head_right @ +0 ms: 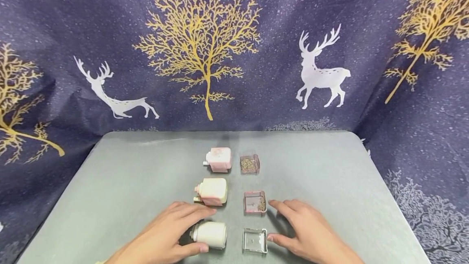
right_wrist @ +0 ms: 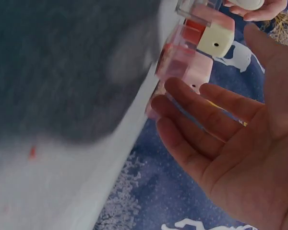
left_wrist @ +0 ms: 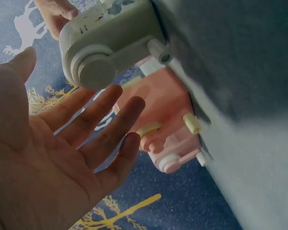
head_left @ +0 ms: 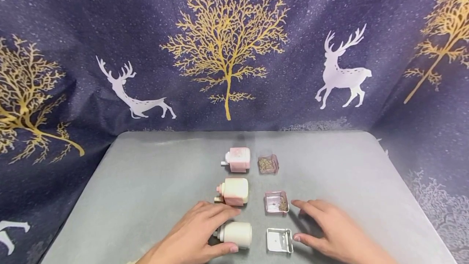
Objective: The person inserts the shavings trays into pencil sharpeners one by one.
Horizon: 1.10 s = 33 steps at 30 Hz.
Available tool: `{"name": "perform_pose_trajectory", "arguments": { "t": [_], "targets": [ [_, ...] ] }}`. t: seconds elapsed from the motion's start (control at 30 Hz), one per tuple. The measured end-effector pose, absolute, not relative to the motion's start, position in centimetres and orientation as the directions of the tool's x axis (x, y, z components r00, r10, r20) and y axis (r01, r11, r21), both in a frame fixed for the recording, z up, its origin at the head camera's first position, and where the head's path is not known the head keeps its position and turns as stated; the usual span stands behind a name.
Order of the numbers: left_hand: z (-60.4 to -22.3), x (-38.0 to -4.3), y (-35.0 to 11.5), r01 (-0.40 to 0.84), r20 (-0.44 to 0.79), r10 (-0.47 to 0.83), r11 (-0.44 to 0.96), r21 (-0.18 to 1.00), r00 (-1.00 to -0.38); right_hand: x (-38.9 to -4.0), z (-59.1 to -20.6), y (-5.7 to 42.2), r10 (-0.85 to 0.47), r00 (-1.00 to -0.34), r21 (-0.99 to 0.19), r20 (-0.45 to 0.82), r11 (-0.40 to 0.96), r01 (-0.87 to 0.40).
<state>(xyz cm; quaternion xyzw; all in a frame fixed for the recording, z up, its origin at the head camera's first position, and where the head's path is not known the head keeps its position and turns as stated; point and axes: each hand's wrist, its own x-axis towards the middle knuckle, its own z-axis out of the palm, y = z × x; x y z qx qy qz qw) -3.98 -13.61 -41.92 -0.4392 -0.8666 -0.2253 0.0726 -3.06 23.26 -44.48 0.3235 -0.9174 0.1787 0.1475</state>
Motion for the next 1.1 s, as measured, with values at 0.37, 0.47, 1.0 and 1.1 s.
{"name": "perform_pose_trajectory", "arguments": {
  "t": [0.37, 0.47, 1.0, 1.1],
  "targets": [
    [-42.9, -3.7, -13.3, 0.815, 0.32, 0.754, 0.485, 0.317, -0.573, -2.7, -45.1, 22.3, -0.558, -0.781, -0.264, 0.282, 0.737, -0.622],
    [-43.2, -3.8, -13.3, 0.836, 0.344, 0.764, 0.463, 0.295, -0.545, -2.6, -45.1, 22.1, -0.559, -0.787, -0.27, 0.263, 0.74, -0.616],
    [-43.4, -3.8, -13.1, 0.838, 0.353, 0.762, 0.468, 0.28, -0.543, -2.6, -45.3, 21.7, -0.641, -0.701, -0.275, 0.312, 0.645, -0.713],
    [-43.4, -3.7, -13.0, 0.837, 0.35, 0.762, 0.471, 0.277, -0.545, -2.5, -45.4, 21.6, -0.654, -0.683, -0.278, 0.326, 0.624, -0.73]
  ]
}}
